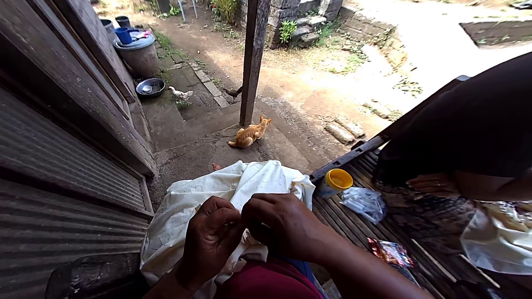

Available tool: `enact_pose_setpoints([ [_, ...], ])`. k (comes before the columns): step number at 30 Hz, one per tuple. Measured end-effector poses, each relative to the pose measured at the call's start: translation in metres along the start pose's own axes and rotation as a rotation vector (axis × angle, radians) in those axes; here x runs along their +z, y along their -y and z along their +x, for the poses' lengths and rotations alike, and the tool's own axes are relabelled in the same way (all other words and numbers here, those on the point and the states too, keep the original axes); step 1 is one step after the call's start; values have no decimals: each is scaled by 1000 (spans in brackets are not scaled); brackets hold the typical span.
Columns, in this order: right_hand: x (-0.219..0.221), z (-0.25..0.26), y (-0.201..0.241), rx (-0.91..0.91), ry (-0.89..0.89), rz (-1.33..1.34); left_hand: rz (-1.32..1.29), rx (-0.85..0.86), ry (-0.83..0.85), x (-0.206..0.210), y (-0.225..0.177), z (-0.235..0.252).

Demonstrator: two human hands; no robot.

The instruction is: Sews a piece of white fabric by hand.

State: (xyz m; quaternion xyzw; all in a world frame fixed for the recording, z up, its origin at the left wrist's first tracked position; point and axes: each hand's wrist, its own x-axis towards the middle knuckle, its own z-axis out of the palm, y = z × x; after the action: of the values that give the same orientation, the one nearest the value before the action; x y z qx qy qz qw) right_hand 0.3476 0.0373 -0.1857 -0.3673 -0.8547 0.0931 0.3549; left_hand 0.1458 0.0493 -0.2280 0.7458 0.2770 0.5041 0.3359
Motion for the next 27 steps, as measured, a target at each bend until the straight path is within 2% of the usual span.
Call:
enact_pose_setpoints([
  [2, 2, 0, -2, 110, 15, -83, 13, 8, -21, 0, -2, 1],
  [3, 2, -1, -3, 109, 46, -95, 22, 12, -34, -1, -1, 2],
  [7, -4, 0, -1, -94, 54, 5, 25, 9, 4, -2, 2, 1],
  [10, -1, 2, -2, 64, -3, -32, -4, 17, -5, 1, 0, 0],
  [12, 1, 0, -4, 122, 46, -54, 15, 23, -50, 0, 0, 2],
  [15, -4, 0, -4, -59, 93, 37, 28, 16, -49, -1, 1, 2],
  [17, -6, 3, -2, -96, 40, 39, 9, 15, -6, 1, 0, 1],
  [21, 0, 2, -2, 135, 19, -44, 26, 30, -41, 0, -3, 3],
  [25, -4, 1, -2, -69, 88, 29, 44, 20, -27, -1, 2, 3],
  [27, -5, 4, 0, -35, 40, 18, 11, 31, -11, 1, 3, 1],
])
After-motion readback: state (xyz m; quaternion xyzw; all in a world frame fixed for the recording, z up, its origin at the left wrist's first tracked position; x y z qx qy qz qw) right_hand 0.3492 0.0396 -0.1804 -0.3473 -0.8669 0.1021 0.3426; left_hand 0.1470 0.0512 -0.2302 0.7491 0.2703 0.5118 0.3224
